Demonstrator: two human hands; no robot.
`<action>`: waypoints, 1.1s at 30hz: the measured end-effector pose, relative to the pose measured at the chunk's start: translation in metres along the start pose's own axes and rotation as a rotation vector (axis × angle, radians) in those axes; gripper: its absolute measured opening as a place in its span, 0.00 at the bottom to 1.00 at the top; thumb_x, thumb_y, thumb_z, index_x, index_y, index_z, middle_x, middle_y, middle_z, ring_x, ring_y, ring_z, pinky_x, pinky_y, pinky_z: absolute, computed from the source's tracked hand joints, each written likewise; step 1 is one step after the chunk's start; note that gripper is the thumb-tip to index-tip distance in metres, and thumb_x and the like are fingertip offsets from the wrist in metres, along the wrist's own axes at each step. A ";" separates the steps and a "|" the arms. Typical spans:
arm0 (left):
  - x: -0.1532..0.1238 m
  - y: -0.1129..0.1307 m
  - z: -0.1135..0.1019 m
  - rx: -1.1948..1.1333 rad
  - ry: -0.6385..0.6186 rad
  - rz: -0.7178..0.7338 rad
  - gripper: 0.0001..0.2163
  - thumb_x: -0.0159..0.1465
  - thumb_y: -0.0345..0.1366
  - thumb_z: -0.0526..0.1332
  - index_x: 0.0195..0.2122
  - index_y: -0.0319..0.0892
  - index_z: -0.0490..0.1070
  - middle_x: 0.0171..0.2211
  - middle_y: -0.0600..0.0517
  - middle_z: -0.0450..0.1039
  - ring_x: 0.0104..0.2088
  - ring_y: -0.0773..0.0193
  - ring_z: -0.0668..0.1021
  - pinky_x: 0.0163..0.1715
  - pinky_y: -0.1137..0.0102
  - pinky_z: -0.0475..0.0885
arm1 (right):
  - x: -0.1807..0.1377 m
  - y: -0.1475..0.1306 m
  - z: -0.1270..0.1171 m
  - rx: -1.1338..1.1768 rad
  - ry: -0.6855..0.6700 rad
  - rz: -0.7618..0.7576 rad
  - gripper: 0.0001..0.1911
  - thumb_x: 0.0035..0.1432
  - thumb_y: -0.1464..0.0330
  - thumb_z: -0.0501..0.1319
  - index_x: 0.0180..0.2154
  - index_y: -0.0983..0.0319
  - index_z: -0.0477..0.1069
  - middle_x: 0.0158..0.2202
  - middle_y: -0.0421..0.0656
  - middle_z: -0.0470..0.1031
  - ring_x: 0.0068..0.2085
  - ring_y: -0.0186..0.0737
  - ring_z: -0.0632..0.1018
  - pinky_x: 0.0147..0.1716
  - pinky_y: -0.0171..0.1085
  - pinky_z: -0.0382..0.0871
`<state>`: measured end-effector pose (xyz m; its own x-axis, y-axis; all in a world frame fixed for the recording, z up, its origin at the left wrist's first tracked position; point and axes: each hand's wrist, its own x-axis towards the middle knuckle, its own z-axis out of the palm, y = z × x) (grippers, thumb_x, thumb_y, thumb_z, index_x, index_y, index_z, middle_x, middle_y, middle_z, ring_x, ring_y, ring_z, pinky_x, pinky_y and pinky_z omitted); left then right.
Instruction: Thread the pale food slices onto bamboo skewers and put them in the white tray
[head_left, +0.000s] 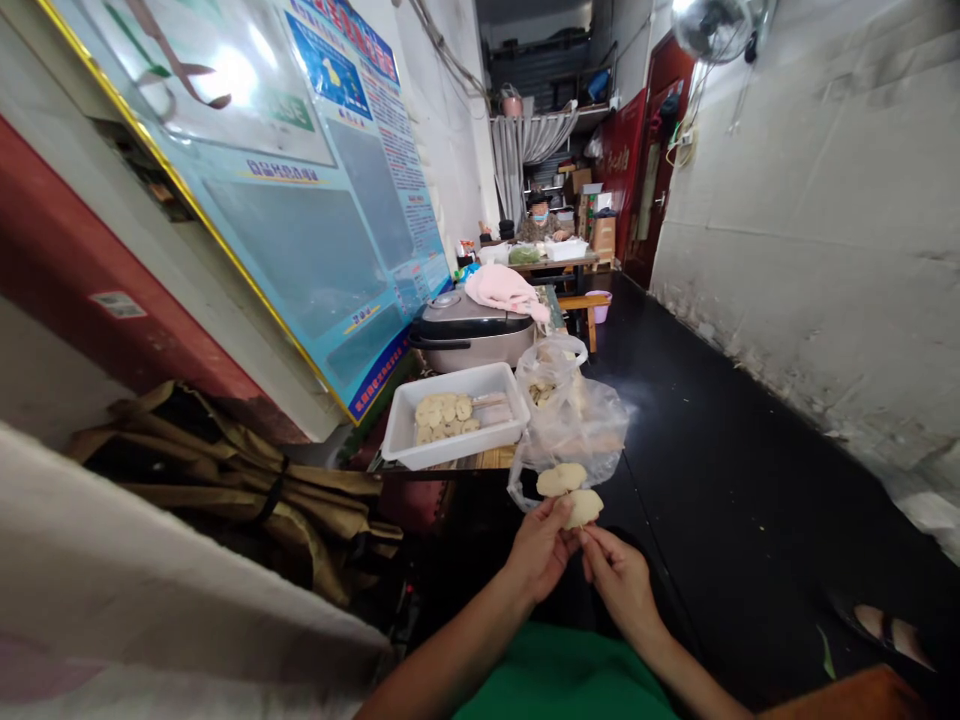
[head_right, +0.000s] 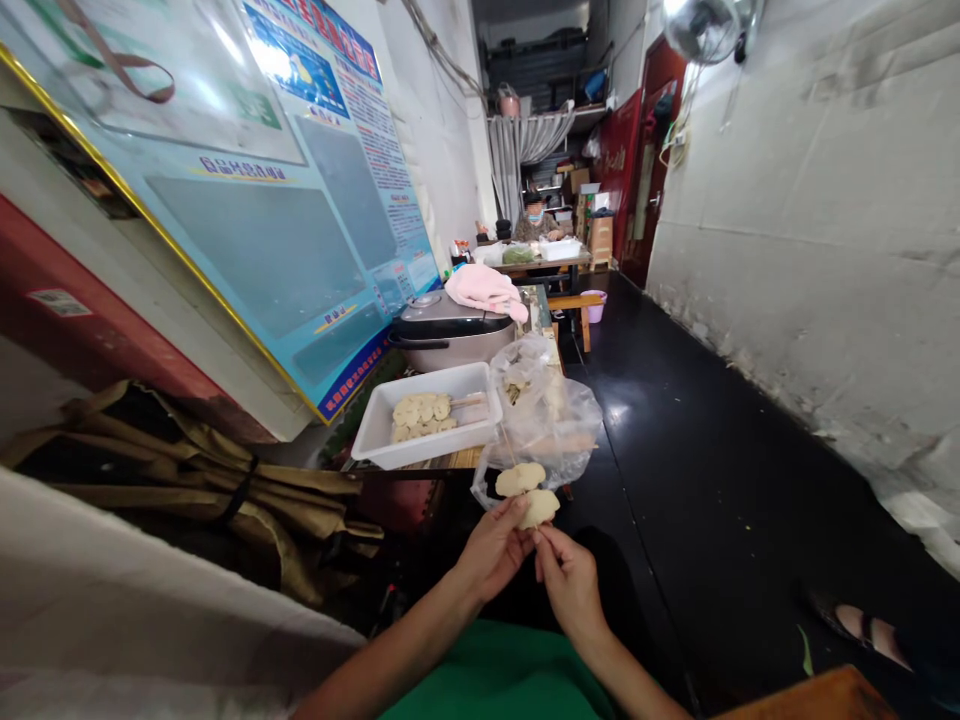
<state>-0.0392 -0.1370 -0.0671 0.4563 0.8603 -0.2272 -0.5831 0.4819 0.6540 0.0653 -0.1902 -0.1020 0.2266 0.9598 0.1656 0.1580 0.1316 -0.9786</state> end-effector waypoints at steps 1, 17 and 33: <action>0.000 0.000 0.001 -0.010 0.010 0.008 0.15 0.55 0.38 0.66 0.40 0.35 0.72 0.35 0.45 0.76 0.32 0.65 0.78 0.33 0.73 0.72 | 0.000 0.000 0.000 0.000 0.001 0.001 0.19 0.60 0.58 0.54 0.34 0.66 0.75 0.16 0.35 0.61 0.19 0.33 0.64 0.21 0.32 0.59; 0.004 0.014 0.000 0.014 0.086 0.089 0.19 0.55 0.44 0.65 0.43 0.36 0.72 0.38 0.44 0.76 0.37 0.57 0.78 0.36 0.66 0.73 | -0.009 0.004 0.000 -0.010 -0.061 0.045 0.21 0.60 0.57 0.54 0.38 0.68 0.76 0.16 0.34 0.59 0.19 0.32 0.63 0.20 0.32 0.56; 0.000 0.020 0.001 0.020 0.141 0.093 0.16 0.53 0.39 0.67 0.41 0.35 0.73 0.37 0.43 0.77 0.38 0.58 0.78 0.38 0.68 0.74 | -0.008 -0.006 0.004 -0.035 -0.054 0.002 0.18 0.60 0.61 0.55 0.37 0.67 0.77 0.15 0.34 0.60 0.18 0.31 0.63 0.19 0.30 0.58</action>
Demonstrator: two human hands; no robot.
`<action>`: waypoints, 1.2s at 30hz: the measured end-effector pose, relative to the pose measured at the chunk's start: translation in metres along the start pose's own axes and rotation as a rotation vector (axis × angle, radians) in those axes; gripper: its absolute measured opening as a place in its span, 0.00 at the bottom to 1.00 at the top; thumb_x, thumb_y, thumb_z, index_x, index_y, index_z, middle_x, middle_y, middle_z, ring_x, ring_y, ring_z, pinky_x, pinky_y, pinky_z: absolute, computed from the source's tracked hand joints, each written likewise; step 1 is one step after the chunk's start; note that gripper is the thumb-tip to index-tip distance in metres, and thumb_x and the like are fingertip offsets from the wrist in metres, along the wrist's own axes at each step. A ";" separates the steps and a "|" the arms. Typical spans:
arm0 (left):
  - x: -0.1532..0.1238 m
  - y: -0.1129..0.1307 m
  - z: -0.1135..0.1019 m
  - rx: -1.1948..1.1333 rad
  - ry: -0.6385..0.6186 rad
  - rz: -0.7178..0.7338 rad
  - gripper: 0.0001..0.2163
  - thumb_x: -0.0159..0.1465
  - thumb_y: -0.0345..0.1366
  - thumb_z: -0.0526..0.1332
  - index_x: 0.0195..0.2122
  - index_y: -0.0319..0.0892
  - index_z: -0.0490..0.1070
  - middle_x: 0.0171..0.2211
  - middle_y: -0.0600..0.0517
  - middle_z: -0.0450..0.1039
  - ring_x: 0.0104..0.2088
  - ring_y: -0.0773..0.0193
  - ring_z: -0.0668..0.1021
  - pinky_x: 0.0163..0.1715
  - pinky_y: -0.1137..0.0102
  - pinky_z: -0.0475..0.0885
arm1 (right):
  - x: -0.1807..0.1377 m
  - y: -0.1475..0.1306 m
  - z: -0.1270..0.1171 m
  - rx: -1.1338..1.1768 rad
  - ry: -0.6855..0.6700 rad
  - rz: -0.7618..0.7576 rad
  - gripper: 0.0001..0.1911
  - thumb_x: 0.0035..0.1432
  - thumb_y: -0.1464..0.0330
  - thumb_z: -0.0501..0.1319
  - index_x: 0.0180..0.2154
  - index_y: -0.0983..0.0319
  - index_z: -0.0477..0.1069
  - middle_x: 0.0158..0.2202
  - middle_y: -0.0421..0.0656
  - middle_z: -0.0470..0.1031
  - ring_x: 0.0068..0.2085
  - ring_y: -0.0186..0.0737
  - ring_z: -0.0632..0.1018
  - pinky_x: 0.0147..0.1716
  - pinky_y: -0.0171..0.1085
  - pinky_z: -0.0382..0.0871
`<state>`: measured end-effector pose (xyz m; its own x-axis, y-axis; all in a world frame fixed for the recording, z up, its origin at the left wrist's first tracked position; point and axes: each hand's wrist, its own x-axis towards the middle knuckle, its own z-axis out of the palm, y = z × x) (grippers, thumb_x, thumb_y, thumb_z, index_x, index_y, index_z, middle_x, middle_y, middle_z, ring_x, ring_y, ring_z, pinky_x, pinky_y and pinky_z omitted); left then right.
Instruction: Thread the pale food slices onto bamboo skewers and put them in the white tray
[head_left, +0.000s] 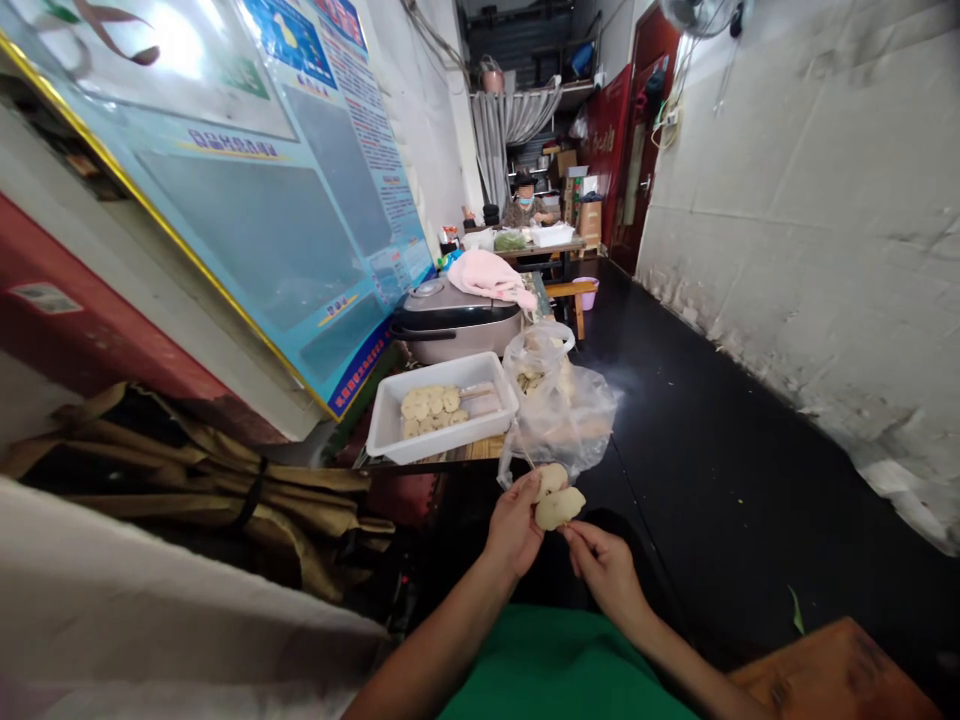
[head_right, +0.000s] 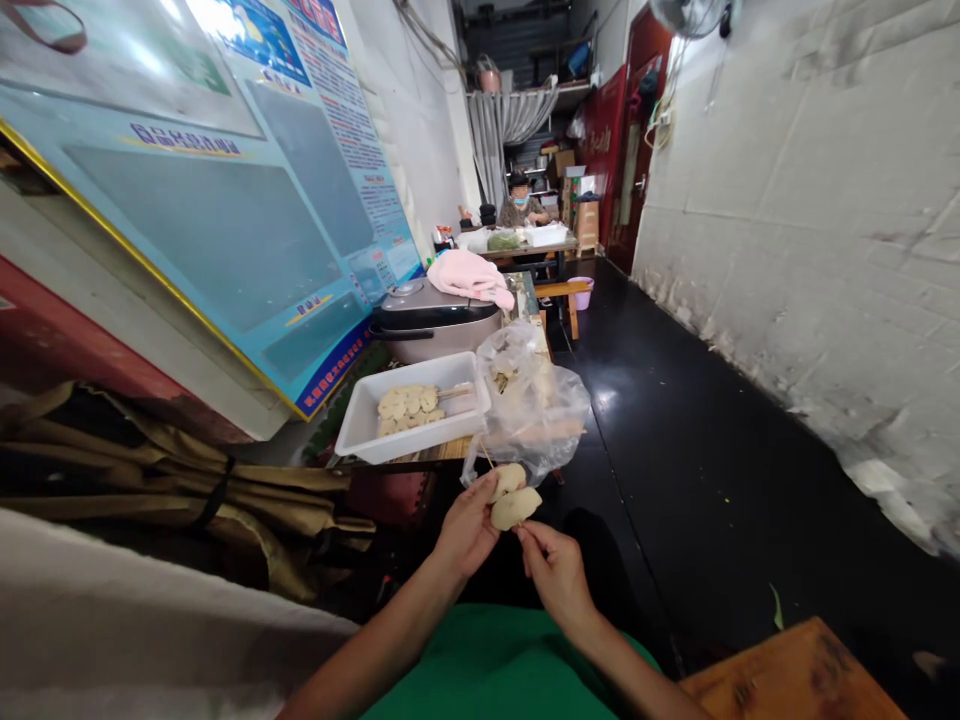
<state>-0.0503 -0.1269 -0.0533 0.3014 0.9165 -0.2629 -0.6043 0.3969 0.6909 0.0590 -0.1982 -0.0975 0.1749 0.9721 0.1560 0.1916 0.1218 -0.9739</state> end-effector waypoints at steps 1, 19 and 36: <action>0.001 0.001 0.000 -0.013 0.010 0.002 0.16 0.54 0.39 0.67 0.41 0.35 0.73 0.38 0.43 0.77 0.37 0.59 0.78 0.38 0.68 0.74 | 0.000 0.000 0.000 -0.002 0.005 -0.002 0.18 0.60 0.61 0.55 0.37 0.67 0.77 0.15 0.34 0.60 0.18 0.31 0.63 0.19 0.30 0.58; -0.003 -0.011 -0.006 0.030 -0.115 -0.192 0.14 0.55 0.37 0.66 0.40 0.33 0.74 0.34 0.43 0.77 0.31 0.66 0.77 0.31 0.74 0.71 | 0.005 0.013 -0.002 -0.017 0.036 -0.013 0.20 0.60 0.58 0.55 0.37 0.67 0.76 0.16 0.34 0.61 0.19 0.33 0.65 0.20 0.31 0.59; -0.009 -0.023 -0.002 0.167 -0.082 0.104 0.14 0.49 0.36 0.70 0.35 0.35 0.77 0.32 0.44 0.76 0.35 0.61 0.76 0.41 0.68 0.67 | 0.016 0.010 0.008 0.045 0.073 -0.001 0.21 0.58 0.55 0.55 0.31 0.65 0.75 0.17 0.35 0.61 0.19 0.33 0.64 0.18 0.31 0.57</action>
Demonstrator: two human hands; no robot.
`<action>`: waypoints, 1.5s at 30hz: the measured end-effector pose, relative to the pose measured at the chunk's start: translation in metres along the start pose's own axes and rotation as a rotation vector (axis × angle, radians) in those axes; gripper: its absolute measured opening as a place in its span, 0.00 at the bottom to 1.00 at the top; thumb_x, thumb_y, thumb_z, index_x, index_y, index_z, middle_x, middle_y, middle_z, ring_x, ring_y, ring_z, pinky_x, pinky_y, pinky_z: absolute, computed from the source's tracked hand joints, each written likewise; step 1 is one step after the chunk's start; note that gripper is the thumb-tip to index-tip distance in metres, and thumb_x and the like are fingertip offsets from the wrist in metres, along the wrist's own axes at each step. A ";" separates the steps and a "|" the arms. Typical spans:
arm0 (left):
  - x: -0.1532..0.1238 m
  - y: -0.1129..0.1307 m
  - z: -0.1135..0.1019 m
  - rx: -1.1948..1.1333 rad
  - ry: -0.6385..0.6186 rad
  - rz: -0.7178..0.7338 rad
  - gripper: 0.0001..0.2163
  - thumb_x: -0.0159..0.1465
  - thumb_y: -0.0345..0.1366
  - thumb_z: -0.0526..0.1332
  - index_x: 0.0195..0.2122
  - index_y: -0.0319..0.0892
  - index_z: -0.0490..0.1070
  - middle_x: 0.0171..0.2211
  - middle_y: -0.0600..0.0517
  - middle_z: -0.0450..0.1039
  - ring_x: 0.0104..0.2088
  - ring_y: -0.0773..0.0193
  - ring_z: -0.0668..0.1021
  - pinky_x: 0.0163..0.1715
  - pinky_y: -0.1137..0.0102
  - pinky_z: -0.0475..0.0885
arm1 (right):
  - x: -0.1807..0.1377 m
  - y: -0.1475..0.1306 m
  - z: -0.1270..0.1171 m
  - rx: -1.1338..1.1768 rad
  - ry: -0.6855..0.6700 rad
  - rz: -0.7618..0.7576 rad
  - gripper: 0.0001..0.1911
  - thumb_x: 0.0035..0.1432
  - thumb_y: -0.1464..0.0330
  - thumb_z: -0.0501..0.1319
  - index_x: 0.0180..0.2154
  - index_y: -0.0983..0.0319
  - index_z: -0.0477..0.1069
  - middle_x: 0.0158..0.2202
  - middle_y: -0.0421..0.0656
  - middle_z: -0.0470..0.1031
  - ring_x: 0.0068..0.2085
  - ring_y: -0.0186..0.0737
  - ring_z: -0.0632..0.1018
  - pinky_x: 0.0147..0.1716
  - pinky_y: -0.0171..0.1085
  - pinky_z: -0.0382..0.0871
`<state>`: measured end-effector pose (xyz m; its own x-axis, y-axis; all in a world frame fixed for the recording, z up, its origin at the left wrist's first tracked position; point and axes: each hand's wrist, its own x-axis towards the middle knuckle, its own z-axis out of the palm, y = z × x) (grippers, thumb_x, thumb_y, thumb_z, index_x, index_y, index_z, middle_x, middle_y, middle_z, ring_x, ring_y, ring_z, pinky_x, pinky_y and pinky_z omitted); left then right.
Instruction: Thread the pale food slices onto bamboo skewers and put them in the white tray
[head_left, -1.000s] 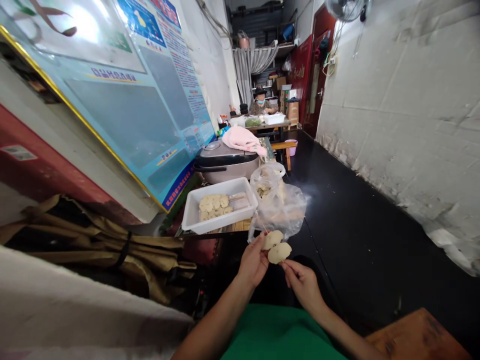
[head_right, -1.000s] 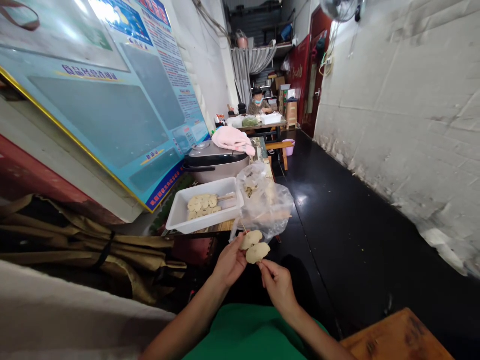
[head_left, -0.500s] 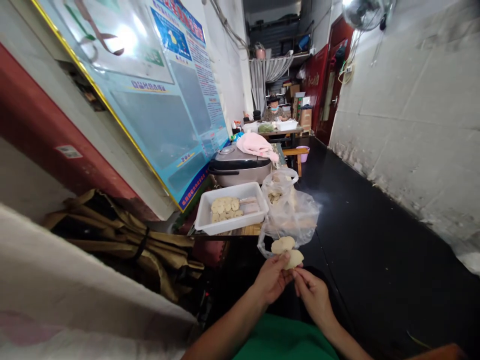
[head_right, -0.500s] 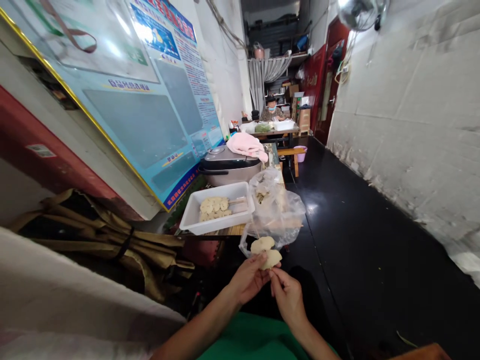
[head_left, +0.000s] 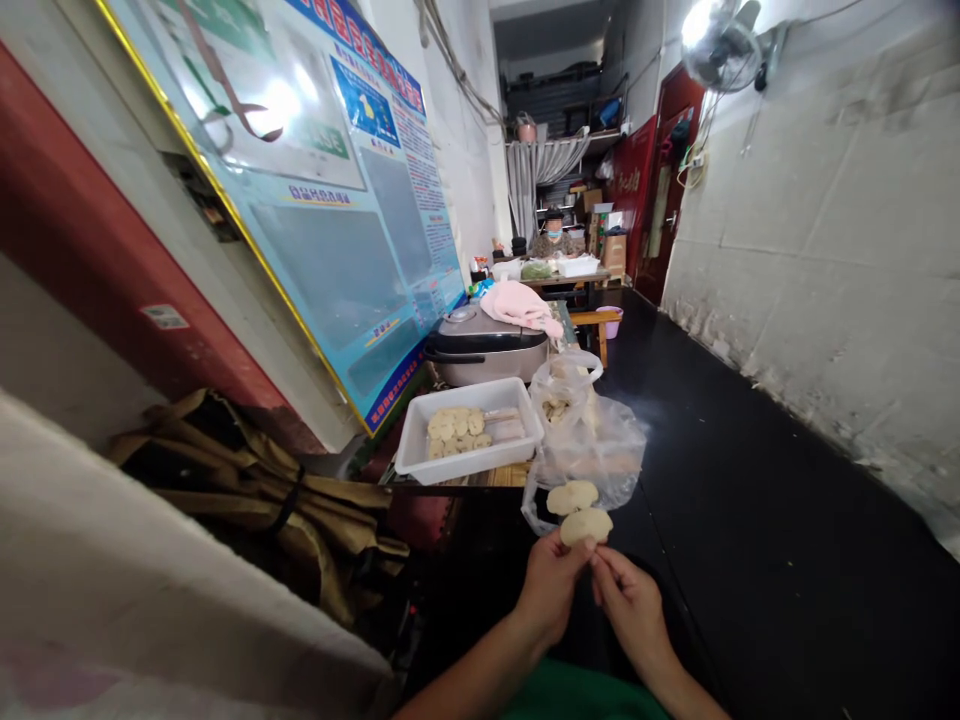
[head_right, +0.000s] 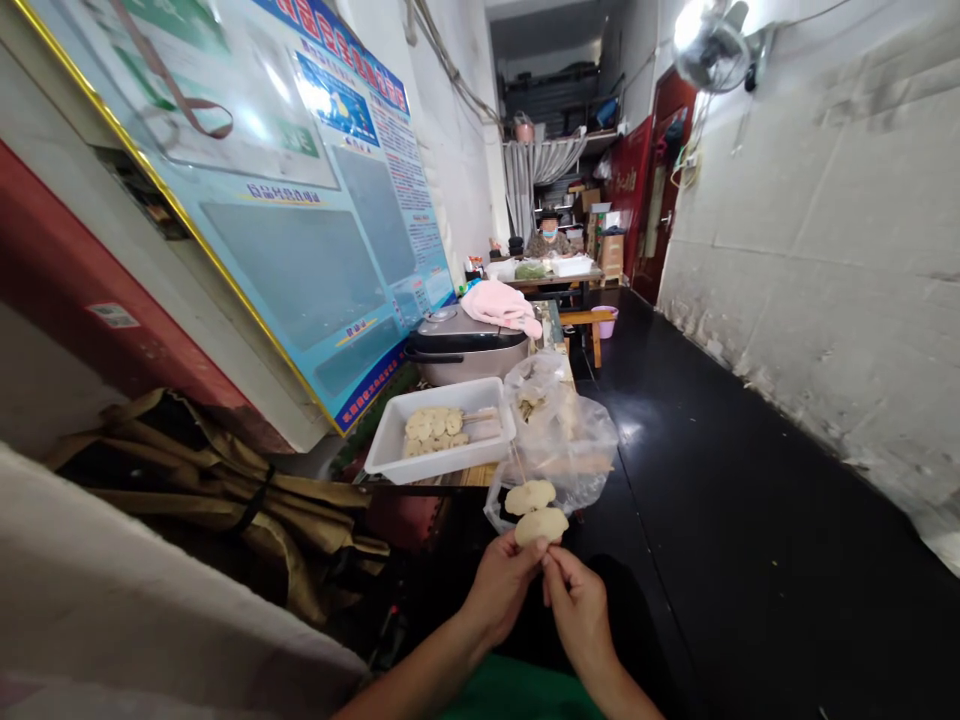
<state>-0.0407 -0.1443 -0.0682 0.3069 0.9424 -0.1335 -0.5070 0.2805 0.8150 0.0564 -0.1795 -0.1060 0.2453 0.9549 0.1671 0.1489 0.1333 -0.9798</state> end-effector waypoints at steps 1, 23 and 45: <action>0.000 0.000 0.000 0.007 0.012 0.016 0.13 0.49 0.36 0.69 0.35 0.35 0.77 0.32 0.45 0.76 0.35 0.62 0.75 0.40 0.68 0.67 | 0.001 0.000 0.002 0.008 0.004 0.004 0.21 0.58 0.54 0.55 0.32 0.65 0.75 0.17 0.35 0.61 0.19 0.33 0.64 0.18 0.31 0.58; 0.007 0.011 -0.025 0.063 0.095 0.037 0.11 0.53 0.36 0.67 0.36 0.36 0.76 0.33 0.46 0.77 0.33 0.63 0.75 0.37 0.71 0.67 | 0.008 -0.011 0.028 -0.017 -0.034 -0.001 0.20 0.60 0.58 0.54 0.37 0.67 0.76 0.16 0.36 0.63 0.19 0.32 0.65 0.18 0.30 0.59; -0.004 0.012 -0.017 -0.014 0.041 0.029 0.11 0.55 0.37 0.65 0.35 0.36 0.75 0.31 0.47 0.75 0.31 0.64 0.75 0.34 0.70 0.68 | -0.002 -0.016 0.024 0.003 -0.028 -0.021 0.19 0.60 0.59 0.54 0.36 0.69 0.74 0.17 0.35 0.61 0.19 0.33 0.64 0.19 0.31 0.58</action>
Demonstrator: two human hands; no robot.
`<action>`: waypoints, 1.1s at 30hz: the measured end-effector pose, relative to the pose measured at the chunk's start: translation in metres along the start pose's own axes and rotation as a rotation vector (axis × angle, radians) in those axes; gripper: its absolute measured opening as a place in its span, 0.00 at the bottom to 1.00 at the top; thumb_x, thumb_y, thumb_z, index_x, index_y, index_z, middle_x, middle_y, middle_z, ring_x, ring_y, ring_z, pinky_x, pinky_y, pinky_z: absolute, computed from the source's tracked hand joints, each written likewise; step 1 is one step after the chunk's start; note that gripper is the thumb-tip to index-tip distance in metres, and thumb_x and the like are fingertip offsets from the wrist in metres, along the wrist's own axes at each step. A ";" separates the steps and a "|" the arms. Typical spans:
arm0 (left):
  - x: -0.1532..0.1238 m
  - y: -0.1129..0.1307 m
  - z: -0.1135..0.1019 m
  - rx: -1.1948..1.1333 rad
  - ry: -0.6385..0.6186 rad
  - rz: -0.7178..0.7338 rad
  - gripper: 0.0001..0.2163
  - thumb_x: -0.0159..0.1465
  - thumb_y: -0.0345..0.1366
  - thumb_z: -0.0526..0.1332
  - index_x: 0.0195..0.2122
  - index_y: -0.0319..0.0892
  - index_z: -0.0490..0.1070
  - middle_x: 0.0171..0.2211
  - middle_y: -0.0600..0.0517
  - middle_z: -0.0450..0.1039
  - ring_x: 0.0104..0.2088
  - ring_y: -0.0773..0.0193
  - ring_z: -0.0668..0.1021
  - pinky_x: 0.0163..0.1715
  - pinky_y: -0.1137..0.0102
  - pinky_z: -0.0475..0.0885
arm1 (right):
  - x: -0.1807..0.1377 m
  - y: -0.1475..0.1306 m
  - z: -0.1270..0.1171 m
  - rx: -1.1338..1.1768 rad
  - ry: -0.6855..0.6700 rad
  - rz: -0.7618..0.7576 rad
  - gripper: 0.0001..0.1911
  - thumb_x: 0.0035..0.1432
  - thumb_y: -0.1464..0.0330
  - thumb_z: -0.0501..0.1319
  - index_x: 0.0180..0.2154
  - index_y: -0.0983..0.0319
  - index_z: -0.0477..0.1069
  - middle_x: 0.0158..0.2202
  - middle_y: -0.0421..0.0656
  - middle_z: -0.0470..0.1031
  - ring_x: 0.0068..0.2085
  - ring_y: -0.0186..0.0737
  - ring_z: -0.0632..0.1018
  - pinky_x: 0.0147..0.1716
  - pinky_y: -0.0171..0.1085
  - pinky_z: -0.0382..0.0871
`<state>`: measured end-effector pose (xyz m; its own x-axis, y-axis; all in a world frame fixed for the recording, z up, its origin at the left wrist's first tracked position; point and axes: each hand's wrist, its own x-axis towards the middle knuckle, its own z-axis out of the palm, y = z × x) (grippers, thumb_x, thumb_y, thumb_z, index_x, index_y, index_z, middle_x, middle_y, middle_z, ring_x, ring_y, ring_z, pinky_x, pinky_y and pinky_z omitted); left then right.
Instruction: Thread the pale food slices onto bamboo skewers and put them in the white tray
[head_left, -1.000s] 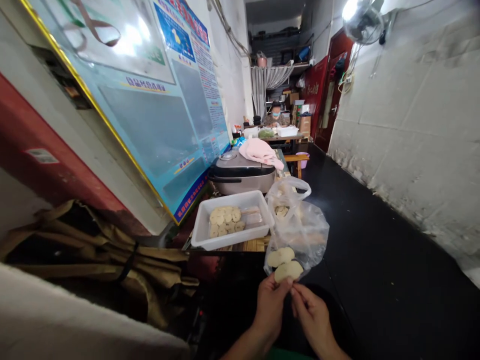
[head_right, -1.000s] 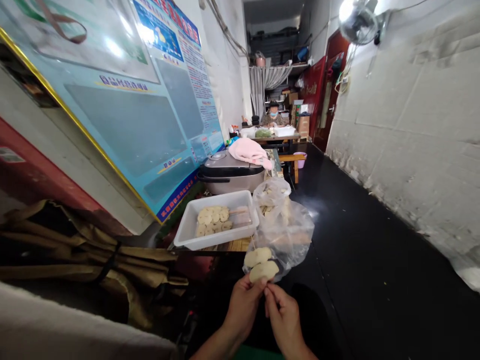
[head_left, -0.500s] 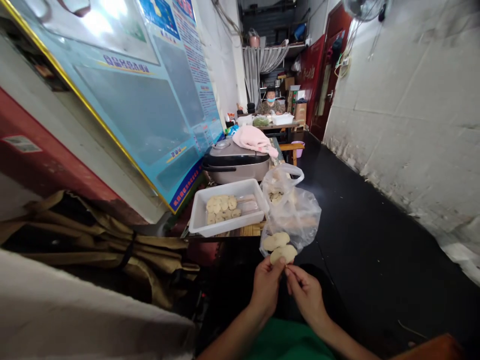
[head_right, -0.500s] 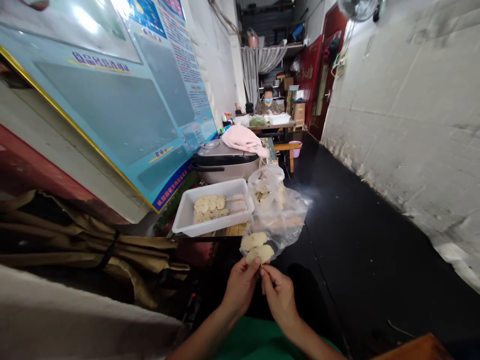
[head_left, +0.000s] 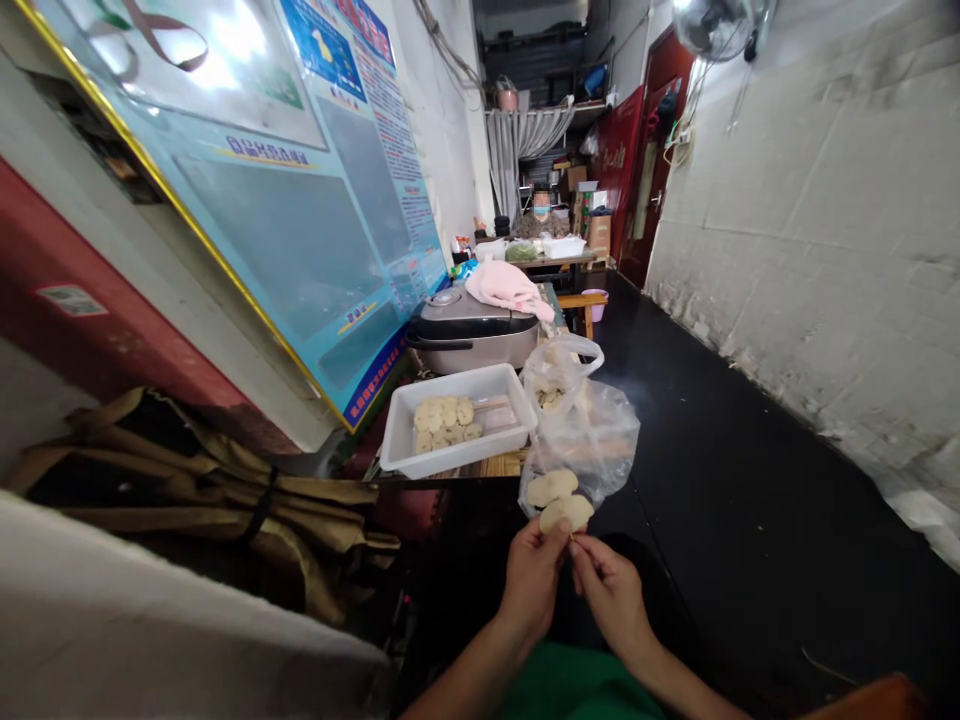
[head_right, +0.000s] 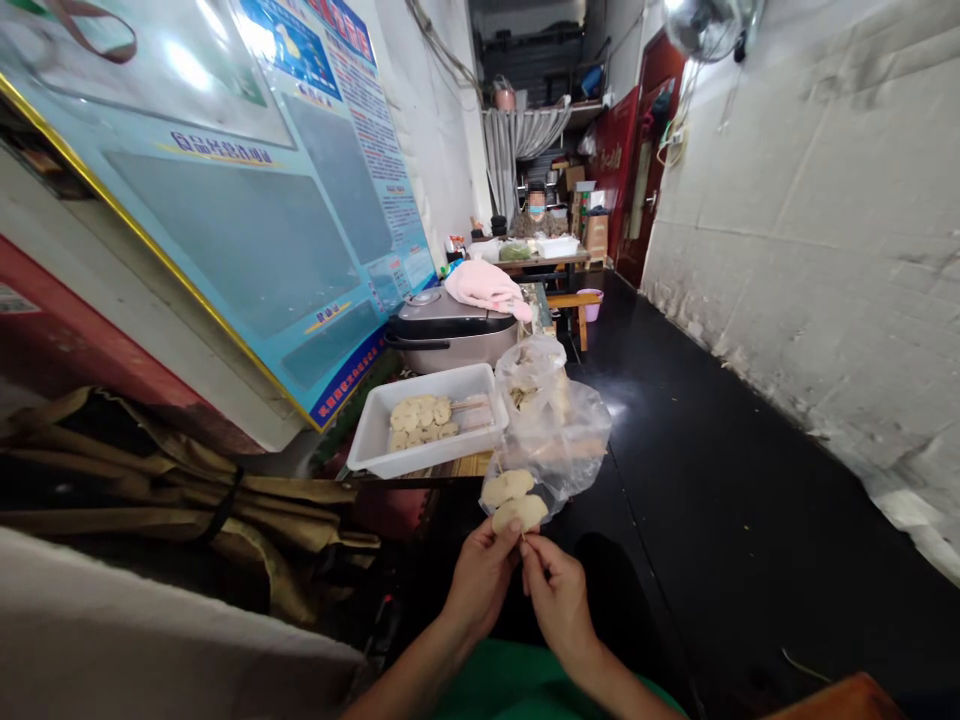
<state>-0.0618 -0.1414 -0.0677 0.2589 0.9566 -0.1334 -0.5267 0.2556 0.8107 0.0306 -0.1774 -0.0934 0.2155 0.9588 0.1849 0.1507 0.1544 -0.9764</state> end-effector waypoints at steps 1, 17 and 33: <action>0.000 0.000 0.000 0.001 0.005 0.000 0.11 0.55 0.38 0.66 0.35 0.36 0.75 0.30 0.47 0.75 0.31 0.64 0.75 0.34 0.70 0.68 | 0.000 0.000 0.000 0.002 -0.001 0.004 0.19 0.60 0.59 0.54 0.36 0.69 0.74 0.17 0.35 0.61 0.19 0.33 0.64 0.19 0.31 0.58; 0.036 0.099 -0.067 0.446 0.265 0.284 0.28 0.57 0.51 0.60 0.54 0.39 0.67 0.21 0.53 0.74 0.29 0.62 0.77 0.44 0.64 0.67 | -0.009 -0.006 -0.018 -0.025 -0.147 0.060 0.21 0.61 0.57 0.54 0.39 0.67 0.75 0.16 0.34 0.59 0.18 0.32 0.63 0.19 0.31 0.57; 0.045 0.130 -0.078 0.285 -0.317 0.065 0.32 0.63 0.57 0.39 0.59 0.45 0.61 0.63 0.49 0.55 0.65 0.61 0.47 0.63 0.63 0.32 | -0.005 -0.028 -0.004 -0.004 -0.482 0.109 0.17 0.62 0.62 0.52 0.30 0.65 0.73 0.17 0.33 0.57 0.19 0.29 0.59 0.18 0.30 0.51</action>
<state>-0.1822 -0.0540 -0.0127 0.4925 0.8676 0.0687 -0.3164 0.1050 0.9428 0.0292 -0.1873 -0.0665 -0.2407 0.9706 0.0086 0.1561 0.0474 -0.9866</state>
